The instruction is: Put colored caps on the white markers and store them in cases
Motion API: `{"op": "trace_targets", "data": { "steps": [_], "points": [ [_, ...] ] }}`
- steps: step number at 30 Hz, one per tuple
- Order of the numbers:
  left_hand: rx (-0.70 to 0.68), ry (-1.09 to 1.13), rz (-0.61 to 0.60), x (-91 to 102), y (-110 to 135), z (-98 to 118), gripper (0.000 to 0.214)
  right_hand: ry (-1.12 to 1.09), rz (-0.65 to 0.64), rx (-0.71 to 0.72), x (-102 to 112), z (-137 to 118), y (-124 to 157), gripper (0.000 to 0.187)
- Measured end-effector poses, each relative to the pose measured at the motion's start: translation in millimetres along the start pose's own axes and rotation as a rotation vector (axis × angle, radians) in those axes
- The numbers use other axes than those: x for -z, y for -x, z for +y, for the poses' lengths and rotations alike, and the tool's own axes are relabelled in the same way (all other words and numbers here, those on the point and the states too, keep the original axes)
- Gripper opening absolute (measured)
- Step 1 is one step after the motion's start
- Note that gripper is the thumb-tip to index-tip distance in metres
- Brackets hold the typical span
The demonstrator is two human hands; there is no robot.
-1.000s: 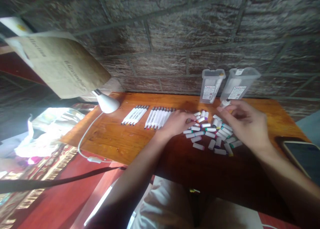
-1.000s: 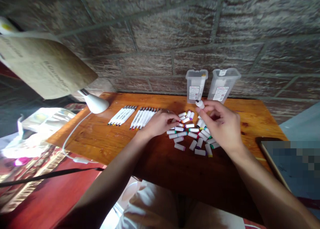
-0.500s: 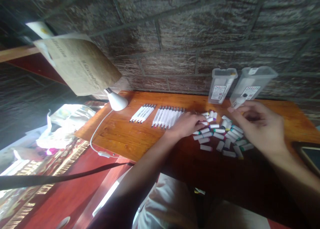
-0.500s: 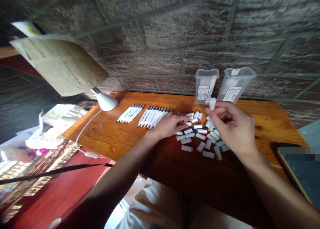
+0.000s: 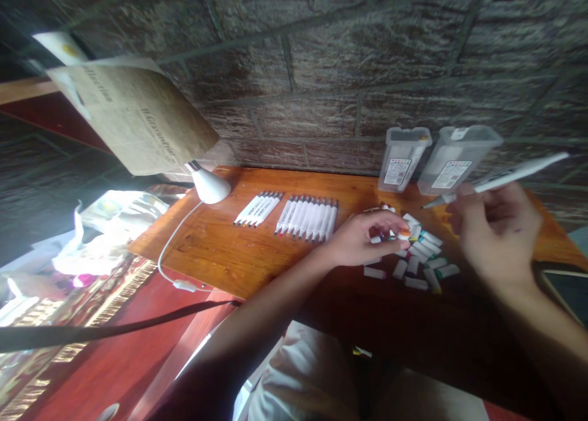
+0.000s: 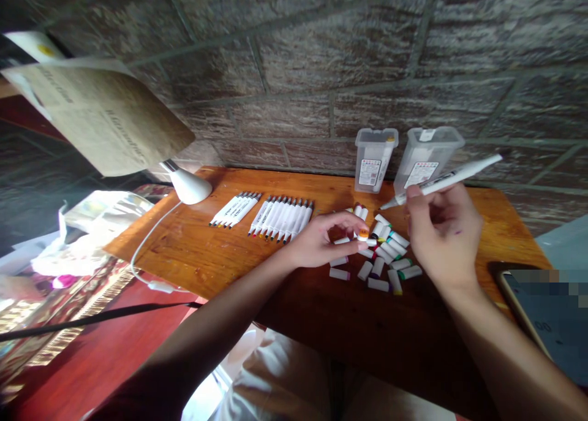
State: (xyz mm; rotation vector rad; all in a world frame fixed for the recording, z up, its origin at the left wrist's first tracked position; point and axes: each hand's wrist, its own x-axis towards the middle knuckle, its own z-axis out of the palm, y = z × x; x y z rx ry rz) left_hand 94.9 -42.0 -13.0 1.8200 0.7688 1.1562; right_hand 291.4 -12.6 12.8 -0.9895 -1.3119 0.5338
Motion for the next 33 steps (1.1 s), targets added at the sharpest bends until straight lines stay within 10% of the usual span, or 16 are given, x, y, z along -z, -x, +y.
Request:
{"op": "trace_targets", "data": {
  "steps": [17,33],
  "points": [
    [0.285,0.492,0.074,-11.3,-1.2,9.2,0.043,-0.365,0.165,-0.297,-5.2,-16.4,-13.8,0.03],
    [0.435,0.731,0.257,7.8,-7.4,17.3,0.031,-0.228,-0.117,-0.084,0.7,-10.2,1.7,0.022]
  ]
}}
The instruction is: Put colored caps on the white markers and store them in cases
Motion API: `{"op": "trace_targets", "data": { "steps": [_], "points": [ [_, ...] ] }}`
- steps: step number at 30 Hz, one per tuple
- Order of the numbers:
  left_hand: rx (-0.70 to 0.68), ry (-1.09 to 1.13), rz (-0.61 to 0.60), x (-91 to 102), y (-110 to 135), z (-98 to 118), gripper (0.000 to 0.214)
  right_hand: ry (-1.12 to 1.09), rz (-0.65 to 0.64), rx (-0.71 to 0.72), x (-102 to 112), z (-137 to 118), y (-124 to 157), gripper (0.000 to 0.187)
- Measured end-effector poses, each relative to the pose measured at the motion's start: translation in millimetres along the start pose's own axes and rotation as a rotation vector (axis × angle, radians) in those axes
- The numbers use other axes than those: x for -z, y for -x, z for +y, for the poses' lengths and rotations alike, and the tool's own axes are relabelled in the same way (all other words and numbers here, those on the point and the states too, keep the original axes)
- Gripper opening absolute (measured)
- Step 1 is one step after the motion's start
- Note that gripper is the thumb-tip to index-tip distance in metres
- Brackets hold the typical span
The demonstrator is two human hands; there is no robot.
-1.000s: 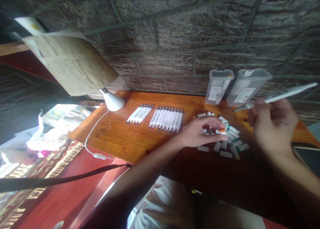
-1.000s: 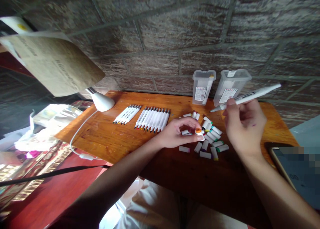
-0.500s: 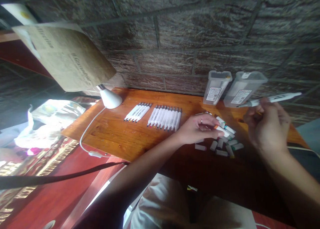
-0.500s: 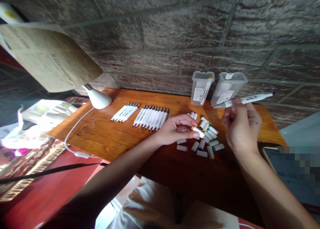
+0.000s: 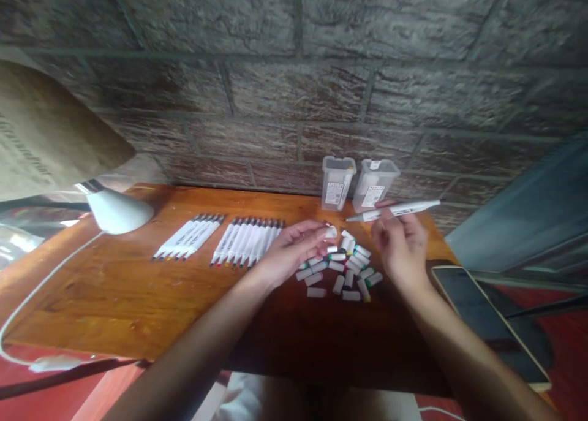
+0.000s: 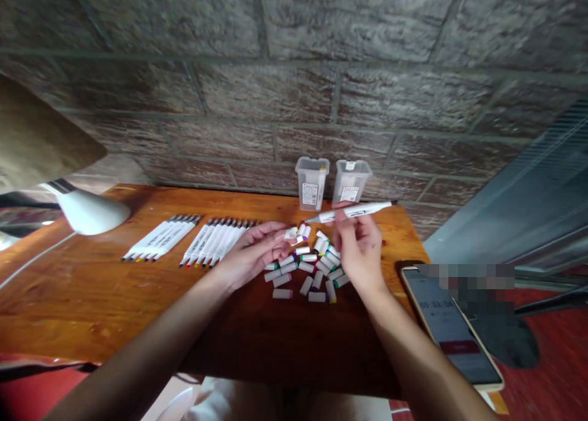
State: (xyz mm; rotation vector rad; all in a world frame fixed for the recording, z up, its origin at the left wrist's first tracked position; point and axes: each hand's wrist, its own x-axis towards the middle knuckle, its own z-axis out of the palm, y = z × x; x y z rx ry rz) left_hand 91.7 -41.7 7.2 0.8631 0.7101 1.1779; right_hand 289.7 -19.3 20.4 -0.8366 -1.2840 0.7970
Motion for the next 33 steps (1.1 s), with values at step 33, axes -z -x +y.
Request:
{"op": "trace_targets", "data": {
  "steps": [33],
  "points": [
    [-0.001,-0.11,0.062,4.3,-2.6,-0.7,0.031,0.523,-0.136,0.395,1.1,-10.0,15.8,0.006]
  ]
}}
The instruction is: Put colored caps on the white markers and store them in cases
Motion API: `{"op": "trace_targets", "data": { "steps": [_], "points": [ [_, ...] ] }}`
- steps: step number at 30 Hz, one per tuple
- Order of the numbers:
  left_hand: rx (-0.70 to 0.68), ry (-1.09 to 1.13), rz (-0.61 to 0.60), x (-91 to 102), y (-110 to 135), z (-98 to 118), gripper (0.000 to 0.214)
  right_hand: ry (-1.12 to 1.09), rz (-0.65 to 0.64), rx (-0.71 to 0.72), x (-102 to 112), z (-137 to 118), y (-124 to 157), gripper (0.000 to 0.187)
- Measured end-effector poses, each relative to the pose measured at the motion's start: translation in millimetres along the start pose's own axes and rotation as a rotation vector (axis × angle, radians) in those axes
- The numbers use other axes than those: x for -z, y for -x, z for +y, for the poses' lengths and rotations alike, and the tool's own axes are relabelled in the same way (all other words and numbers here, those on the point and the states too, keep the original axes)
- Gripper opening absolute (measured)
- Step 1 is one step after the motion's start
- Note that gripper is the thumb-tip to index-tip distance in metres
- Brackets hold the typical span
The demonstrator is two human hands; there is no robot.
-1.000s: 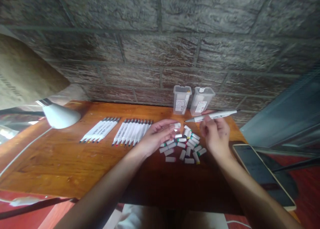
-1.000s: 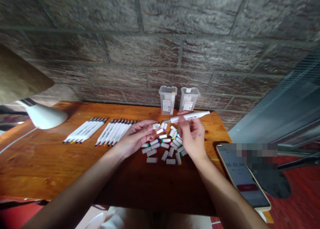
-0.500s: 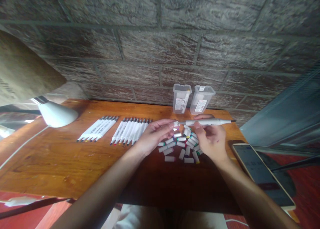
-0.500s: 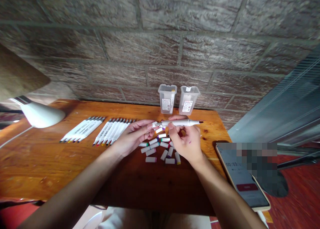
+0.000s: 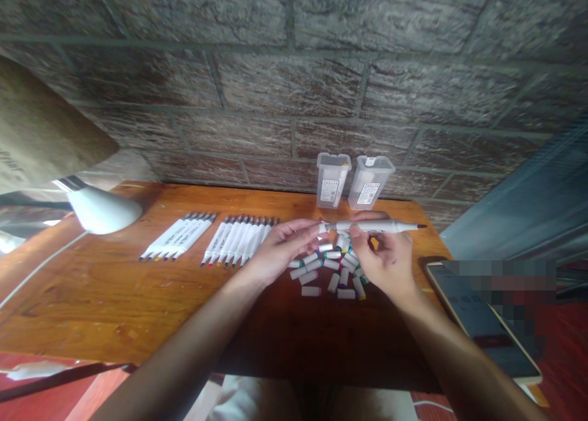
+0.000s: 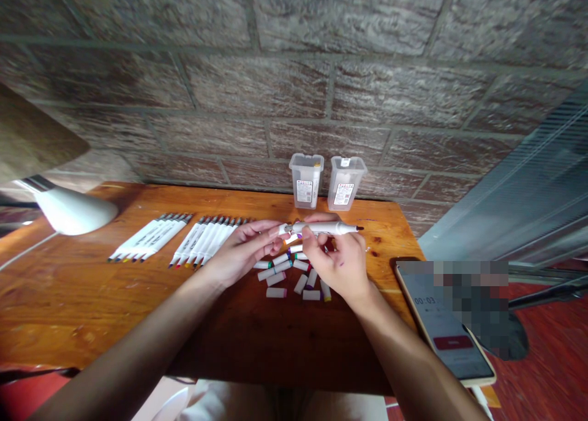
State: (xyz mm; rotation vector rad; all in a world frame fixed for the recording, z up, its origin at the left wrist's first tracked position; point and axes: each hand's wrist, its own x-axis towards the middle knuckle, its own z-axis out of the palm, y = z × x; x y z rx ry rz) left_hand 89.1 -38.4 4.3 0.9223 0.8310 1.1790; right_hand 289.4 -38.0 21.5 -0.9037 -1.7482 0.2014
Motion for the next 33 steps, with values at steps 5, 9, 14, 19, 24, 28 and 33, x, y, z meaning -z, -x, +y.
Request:
{"op": "trace_targets", "data": {
  "steps": [5,9,14,19,24,28,33],
  "points": [
    [0.005,0.004,0.005,-2.0,-0.4,-0.2,0.032,0.089,0.017,0.068,0.0,-2.3,-1.2,0.005],
    [-0.012,0.022,-0.003,-1.4,-0.1,-0.3,0.035,0.061,0.114,0.06,2.3,4.2,-3.9,0.002],
    [-0.052,0.053,-0.036,-0.9,1.1,1.8,0.034,0.026,0.19,-0.015,5.2,12.8,-7.7,0.01],
    [-0.044,0.058,-0.033,-0.7,0.9,2.2,0.034,-0.019,0.185,-0.014,3.0,13.9,-6.0,0.016],
    [-0.035,0.072,-0.036,-1.3,1.5,2.8,0.031,-0.124,0.196,-0.093,0.1,14.7,-5.0,0.007],
    [-0.024,0.065,-0.065,-3.0,2.7,4.0,0.029,-0.268,0.215,-0.246,-2.5,15.8,-6.5,0.01],
    [-0.022,0.059,-0.1,-3.4,5.3,5.1,0.035,-0.362,0.261,-0.351,-3.0,11.8,-12.8,0.016]
  ]
}}
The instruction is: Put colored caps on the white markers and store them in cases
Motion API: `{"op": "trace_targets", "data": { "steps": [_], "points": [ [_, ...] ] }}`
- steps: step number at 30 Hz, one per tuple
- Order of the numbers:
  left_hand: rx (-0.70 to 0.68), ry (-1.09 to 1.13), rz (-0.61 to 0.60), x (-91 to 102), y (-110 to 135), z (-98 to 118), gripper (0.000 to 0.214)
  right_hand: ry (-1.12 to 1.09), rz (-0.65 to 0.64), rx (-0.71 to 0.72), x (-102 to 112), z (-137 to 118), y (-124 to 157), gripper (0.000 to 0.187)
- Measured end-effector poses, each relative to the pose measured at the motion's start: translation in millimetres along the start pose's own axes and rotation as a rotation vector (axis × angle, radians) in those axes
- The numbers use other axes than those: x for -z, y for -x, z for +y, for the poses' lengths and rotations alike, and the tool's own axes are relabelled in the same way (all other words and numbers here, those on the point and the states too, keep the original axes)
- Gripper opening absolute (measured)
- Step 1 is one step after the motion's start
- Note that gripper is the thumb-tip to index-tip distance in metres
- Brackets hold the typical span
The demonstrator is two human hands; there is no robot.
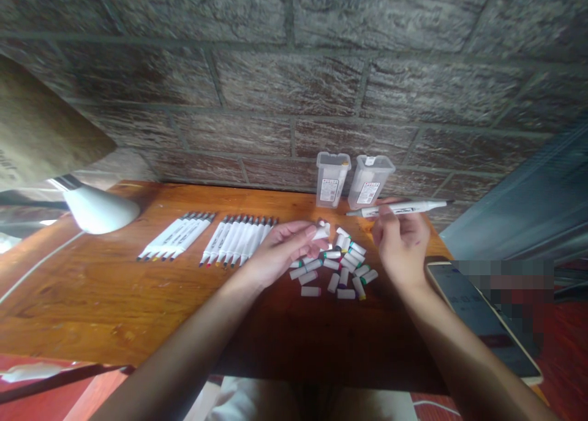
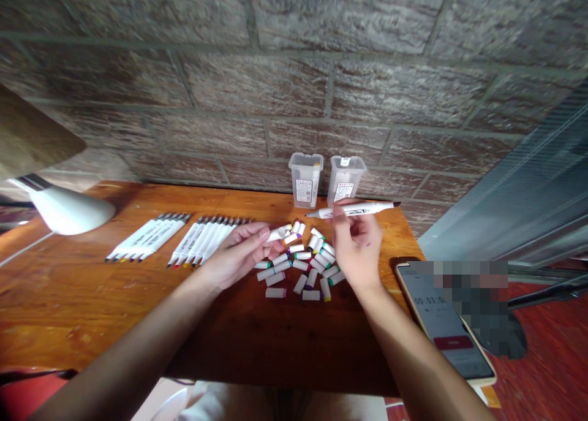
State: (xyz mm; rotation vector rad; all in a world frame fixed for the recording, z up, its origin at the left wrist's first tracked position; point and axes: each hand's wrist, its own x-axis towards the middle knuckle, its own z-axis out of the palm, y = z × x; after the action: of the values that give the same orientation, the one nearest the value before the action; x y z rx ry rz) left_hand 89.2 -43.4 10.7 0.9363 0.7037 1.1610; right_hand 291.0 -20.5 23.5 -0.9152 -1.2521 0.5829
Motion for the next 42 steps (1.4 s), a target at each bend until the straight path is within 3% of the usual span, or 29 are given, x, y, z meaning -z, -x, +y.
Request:
{"op": "trace_targets", "data": {
  "steps": [14,30,42],
  "points": [
    [-0.031,0.019,-0.101,-1.8,6.0,2.0,0.035,-0.091,0.002,-0.046,-3.1,-5.2,-1.2,0.017],
    [-0.066,-0.015,-0.054,-2.8,6.2,3.2,0.035,-0.069,0.021,-0.052,-1.8,-4.2,-2.3,0.015],
    [-0.109,-0.025,-0.015,-0.7,4.8,3.3,0.031,-0.251,-0.007,-0.151,0.8,5.2,-4.8,0.013]
  ]
}}
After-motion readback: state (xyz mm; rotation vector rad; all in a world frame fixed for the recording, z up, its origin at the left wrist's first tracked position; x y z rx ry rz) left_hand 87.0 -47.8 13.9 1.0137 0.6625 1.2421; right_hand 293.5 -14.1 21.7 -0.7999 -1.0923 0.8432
